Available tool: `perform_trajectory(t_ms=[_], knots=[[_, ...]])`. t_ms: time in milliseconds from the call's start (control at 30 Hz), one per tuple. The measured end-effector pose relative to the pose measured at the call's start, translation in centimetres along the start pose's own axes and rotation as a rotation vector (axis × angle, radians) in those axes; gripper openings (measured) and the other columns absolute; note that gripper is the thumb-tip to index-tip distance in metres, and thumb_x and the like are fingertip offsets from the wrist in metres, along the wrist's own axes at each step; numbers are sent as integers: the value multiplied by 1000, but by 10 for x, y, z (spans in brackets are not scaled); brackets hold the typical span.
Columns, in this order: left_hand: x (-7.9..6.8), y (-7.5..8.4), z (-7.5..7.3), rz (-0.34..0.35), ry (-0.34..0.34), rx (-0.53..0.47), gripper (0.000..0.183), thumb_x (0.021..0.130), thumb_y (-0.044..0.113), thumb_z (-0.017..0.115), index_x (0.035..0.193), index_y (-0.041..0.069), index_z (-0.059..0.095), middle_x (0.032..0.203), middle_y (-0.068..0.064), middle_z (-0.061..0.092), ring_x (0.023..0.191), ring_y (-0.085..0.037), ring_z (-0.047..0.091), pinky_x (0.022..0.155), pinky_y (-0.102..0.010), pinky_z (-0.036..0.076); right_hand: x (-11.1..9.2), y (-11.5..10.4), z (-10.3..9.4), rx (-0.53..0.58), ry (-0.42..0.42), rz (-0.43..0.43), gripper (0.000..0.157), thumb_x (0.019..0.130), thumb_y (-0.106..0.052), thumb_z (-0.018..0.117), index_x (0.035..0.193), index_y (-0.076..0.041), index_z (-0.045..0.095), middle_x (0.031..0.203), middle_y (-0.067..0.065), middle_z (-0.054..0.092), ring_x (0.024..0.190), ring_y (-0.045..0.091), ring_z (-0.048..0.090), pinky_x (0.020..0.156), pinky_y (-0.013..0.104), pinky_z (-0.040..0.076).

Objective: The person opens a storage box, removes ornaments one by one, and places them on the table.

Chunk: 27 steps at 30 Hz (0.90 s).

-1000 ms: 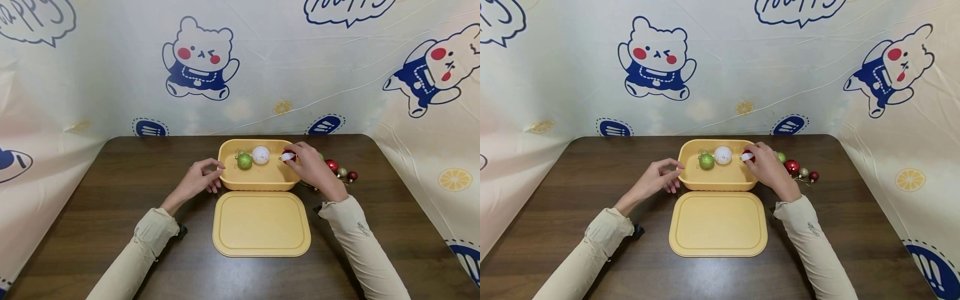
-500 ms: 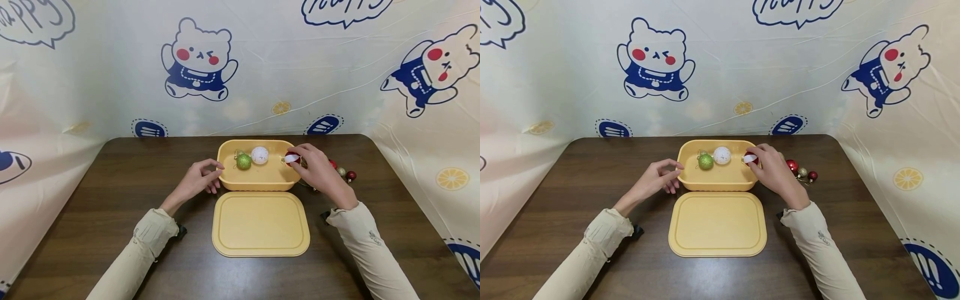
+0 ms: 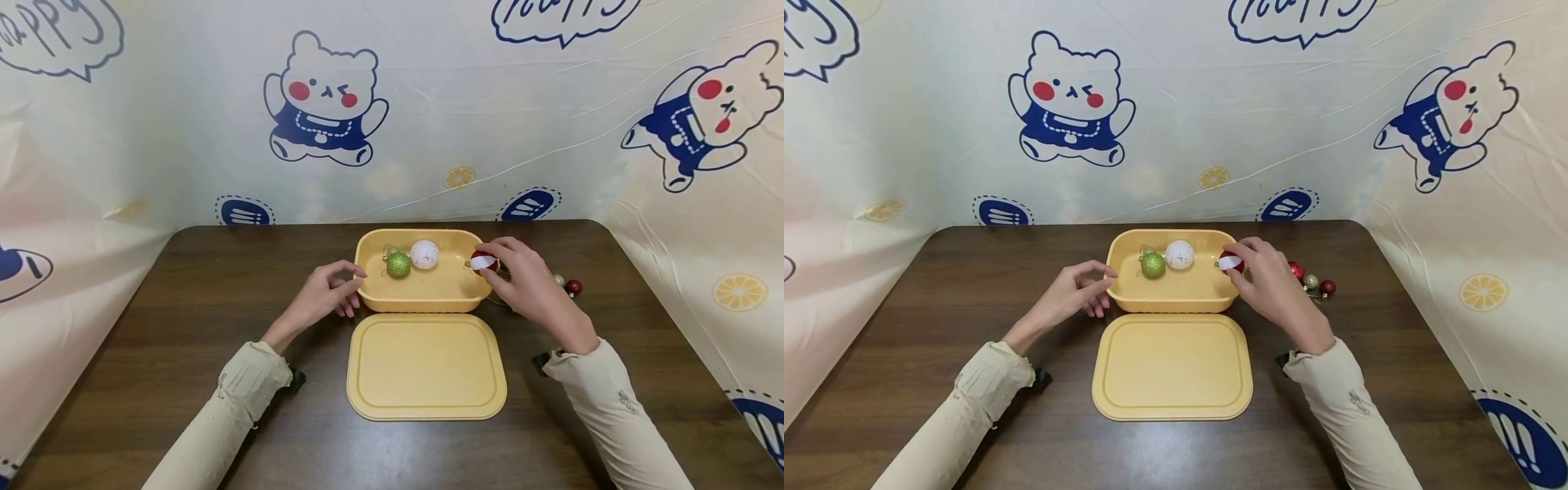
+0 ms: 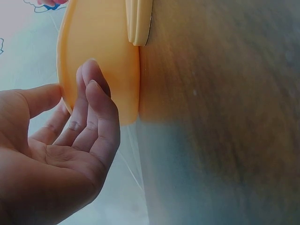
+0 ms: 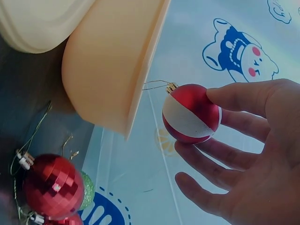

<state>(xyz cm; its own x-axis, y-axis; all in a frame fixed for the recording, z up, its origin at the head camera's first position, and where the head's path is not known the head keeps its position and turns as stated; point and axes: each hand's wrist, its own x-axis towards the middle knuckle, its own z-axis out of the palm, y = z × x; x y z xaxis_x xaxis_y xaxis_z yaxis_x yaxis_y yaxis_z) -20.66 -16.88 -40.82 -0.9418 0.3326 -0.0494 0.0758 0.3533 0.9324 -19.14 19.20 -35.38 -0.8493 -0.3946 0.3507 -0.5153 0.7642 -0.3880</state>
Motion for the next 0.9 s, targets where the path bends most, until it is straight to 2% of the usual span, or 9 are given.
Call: perform_trajectory(t_ms=[133,367,633,733,900], knots=[[4,-10,0,17,1,-10,27,103,17,57,125,2,60,80,-30,67,64,-45,65,57,-50,57,-5,3,-3,-1,4,11,39,91,-10,73,128,-2,64,125,18,60,111,34,59,95,53,51],[4,-12,0,31,3,-1,31,101,23,61,124,2,60,76,-23,68,61,-36,66,55,-45,57,-19,12,-10,-3,53,3,38,88,-6,75,124,-2,64,121,18,61,106,33,60,90,53,53],[4,-11,0,20,7,0,30,102,22,60,124,1,60,76,-23,68,62,-38,66,55,-45,57,-33,20,-21,-12,50,68,47,86,-4,77,129,0,58,126,20,60,110,36,58,90,55,54],[5,-10,0,14,3,-1,26,103,17,58,123,1,60,78,-27,67,63,-43,65,56,-47,57,-38,23,-25,-24,53,85,45,85,-4,77,125,0,58,123,21,60,107,35,58,88,56,54],[6,-10,1,11,1,3,23,103,13,56,122,1,60,79,-31,66,65,-48,64,57,-49,57,-47,29,-31,-37,78,61,37,84,-3,78,118,0,62,116,20,63,103,35,60,87,56,52]])
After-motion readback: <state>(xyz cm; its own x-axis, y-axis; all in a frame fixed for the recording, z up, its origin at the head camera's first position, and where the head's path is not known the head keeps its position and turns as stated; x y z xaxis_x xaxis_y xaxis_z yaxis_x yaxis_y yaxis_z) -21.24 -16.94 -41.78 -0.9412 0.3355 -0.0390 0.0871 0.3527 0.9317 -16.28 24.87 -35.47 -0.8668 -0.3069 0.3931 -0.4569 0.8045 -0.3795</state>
